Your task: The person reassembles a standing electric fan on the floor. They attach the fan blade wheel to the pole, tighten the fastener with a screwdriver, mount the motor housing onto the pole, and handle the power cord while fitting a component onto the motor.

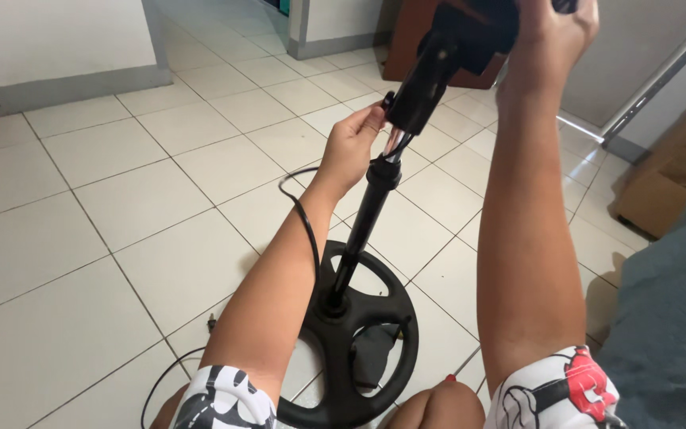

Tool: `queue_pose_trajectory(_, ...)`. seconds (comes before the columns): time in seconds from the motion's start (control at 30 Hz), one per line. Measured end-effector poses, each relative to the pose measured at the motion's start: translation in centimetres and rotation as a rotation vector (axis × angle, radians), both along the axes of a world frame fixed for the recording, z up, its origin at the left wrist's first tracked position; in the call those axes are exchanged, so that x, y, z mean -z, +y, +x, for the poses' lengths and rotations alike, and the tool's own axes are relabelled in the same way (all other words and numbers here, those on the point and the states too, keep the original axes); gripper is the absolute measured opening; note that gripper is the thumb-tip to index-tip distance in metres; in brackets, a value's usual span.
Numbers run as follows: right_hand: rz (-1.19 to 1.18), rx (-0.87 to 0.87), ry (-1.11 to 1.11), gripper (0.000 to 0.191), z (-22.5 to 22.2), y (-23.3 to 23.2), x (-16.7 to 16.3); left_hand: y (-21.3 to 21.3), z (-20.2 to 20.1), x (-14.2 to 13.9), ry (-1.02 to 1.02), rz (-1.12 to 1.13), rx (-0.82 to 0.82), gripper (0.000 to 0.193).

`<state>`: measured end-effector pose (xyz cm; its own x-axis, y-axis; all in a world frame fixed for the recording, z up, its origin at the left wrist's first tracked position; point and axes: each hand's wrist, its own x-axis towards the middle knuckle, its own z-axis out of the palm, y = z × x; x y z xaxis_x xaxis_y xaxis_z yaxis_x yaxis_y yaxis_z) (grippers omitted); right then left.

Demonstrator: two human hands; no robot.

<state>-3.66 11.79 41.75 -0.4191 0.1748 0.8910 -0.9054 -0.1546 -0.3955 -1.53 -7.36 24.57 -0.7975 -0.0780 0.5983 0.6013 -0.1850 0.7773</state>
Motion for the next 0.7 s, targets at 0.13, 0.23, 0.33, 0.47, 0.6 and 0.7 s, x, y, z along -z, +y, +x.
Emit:
queue_pose_trajectory(0.13,0.032,0.009,0.055,0.045,0.2,0.2,0.8,0.1,0.4,0.1,0.060,0.033,0.072,0.052)
queue_pose_trajectory(0.23,0.019,0.033,0.004,0.044,-1.0,1.3,1.2,0.5,1.3,0.7,0.000,0.021,0.101,0.051)
queue_pose_trajectory(0.33,-0.006,0.162,0.030,0.038,-3.3,2.1,1.6,1.6,2.7,1.5,-0.024,-0.144,-0.149,0.039)
queue_pose_trajectory(0.47,-0.079,0.021,-0.011,0.038,-4.9,2.2,1.9,2.4,5.8,2.7,0.277,-0.210,-0.544,0.031)
queue_pose_trajectory(0.6,-0.069,-0.043,-0.061,0.042,-3.4,1.9,1.8,3.1,6.9,2.0,0.266,-0.197,-0.640,0.030)
queue_pose_trajectory(0.7,-0.042,-0.062,-0.039,0.043,-1.6,1.6,1.7,4.2,7.3,1.5,0.286,-0.186,-0.654,0.020)
